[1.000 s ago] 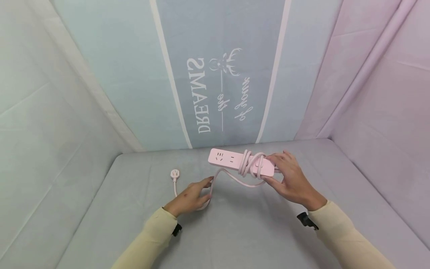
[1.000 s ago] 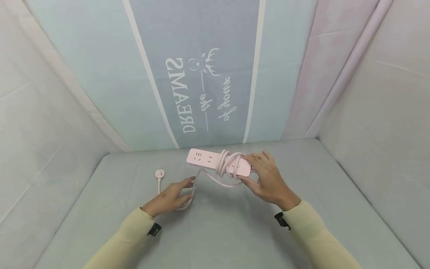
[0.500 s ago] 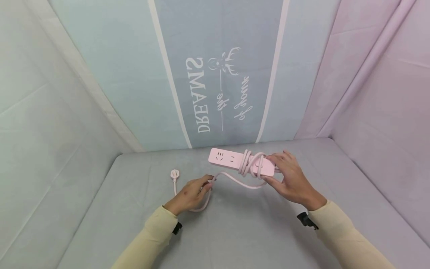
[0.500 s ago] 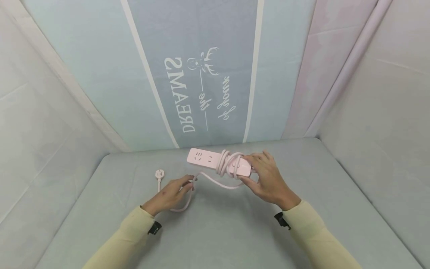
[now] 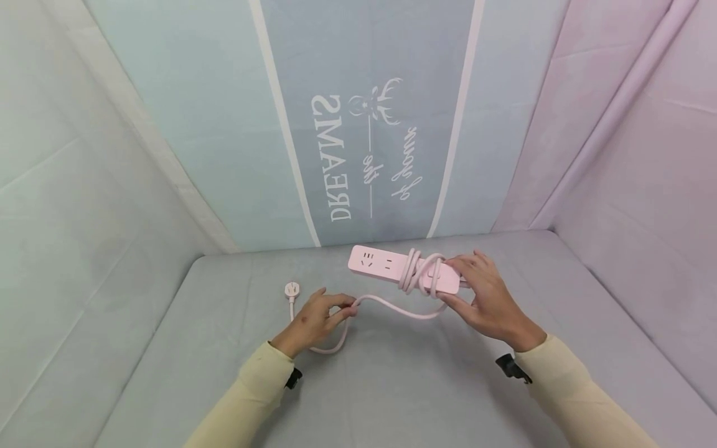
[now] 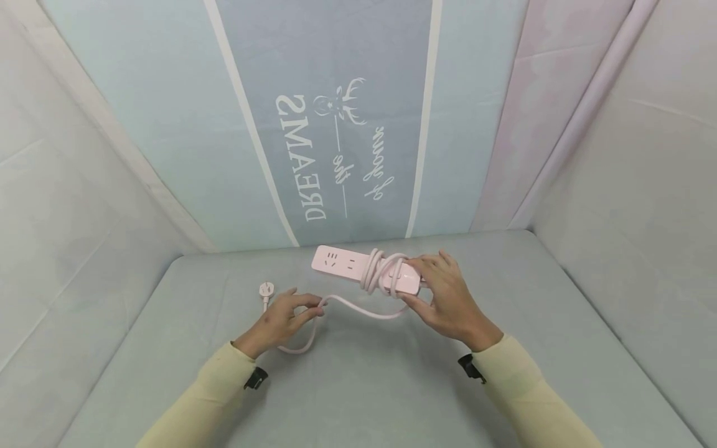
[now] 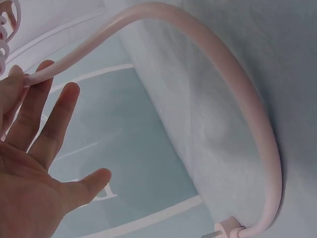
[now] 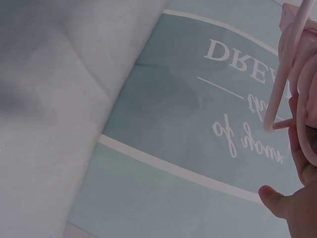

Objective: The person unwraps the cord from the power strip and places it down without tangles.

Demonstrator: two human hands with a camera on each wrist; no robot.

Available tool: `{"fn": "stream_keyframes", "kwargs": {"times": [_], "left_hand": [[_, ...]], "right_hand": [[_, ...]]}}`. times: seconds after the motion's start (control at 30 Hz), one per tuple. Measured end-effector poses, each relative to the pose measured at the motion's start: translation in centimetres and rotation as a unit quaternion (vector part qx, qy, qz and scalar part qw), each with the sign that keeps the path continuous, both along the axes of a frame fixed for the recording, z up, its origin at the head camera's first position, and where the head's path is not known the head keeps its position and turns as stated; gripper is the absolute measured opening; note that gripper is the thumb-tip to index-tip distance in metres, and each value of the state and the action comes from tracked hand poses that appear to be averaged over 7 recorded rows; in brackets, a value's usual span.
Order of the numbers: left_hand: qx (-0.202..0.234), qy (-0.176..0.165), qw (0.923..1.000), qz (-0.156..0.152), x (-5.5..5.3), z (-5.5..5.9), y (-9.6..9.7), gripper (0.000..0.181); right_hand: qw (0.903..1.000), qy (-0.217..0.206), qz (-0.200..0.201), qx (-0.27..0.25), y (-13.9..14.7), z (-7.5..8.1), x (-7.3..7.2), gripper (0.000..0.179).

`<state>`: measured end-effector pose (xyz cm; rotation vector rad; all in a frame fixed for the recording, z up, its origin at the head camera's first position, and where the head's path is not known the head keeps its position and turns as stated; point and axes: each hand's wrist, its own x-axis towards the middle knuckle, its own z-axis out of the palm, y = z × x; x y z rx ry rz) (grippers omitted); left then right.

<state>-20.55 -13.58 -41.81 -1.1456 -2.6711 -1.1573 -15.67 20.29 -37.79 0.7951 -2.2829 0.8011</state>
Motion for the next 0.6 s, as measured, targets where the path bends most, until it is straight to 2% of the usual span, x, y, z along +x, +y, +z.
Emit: {"fn": "stream_keyframes", "kwargs": {"times": [0.2,0.47,0.6], "left_hand": [[-0.006,0.012,0.9998,0.013,0.02,0.38,0.13,0.011],[-0.006,0.061,0.9977,0.028,-0.12,0.63,0.36,0.011],[-0.008,0.074,0.9964,0.039,-0.19,0.78,0.4,0.009]], "right_hand": [[1.0,-0.001,0.0,-0.002,0.03,0.3,0.03,0.065],[1.0,-0.007,-0.003,-0.003,0.1,0.57,0.12,0.066],[0.9999,-0.012,-0.003,-0.005,0.16,0.77,0.12,0.064]]}}
